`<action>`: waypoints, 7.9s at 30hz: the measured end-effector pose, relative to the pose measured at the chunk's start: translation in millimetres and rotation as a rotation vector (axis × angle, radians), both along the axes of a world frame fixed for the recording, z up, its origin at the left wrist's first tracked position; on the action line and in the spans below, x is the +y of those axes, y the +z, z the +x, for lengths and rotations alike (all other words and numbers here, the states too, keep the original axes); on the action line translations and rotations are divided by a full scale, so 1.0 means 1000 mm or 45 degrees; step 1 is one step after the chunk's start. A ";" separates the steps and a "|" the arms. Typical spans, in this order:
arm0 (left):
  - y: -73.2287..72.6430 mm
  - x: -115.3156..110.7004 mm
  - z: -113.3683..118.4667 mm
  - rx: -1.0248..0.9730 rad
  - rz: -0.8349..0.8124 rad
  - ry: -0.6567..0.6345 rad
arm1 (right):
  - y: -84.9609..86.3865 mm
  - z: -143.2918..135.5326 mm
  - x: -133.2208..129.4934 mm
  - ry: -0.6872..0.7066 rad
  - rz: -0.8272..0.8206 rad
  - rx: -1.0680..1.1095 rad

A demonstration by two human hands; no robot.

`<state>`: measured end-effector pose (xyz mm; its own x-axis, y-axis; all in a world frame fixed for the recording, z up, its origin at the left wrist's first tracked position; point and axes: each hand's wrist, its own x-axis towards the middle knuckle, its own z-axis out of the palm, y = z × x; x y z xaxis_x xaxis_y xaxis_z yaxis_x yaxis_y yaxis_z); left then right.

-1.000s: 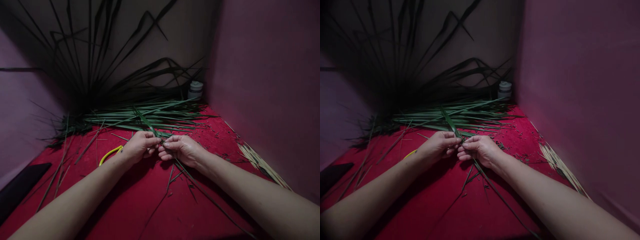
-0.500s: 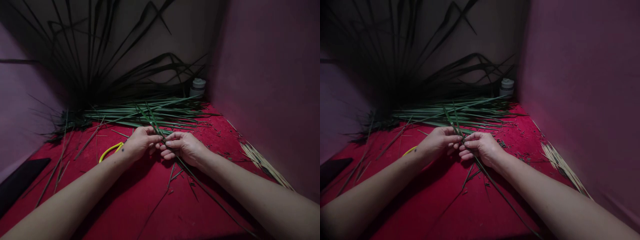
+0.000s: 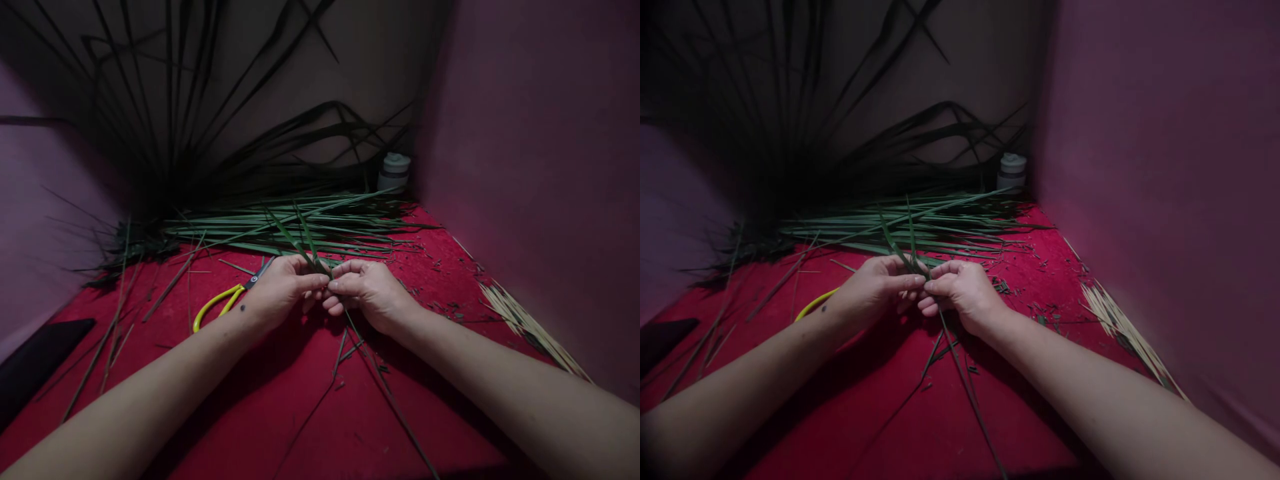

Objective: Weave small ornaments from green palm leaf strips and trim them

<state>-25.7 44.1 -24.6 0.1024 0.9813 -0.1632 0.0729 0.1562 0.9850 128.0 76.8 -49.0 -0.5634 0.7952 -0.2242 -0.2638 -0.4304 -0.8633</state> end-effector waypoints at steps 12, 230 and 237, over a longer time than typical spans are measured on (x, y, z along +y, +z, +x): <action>-0.002 0.002 -0.002 0.063 0.038 0.046 | 0.000 -0.002 -0.002 0.002 0.214 0.047; -0.007 0.007 0.006 -0.351 -0.152 0.192 | 0.008 0.005 -0.004 -0.018 0.079 -0.158; -0.010 0.007 0.007 -0.407 -0.160 0.230 | 0.005 0.005 -0.003 0.029 0.170 -0.211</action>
<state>-18.9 51.3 -35.0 -0.0048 0.9626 -0.2710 -0.2747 0.2593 0.9259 133.1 74.1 -44.0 -0.5459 0.8114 -0.2089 -0.1046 -0.3134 -0.9439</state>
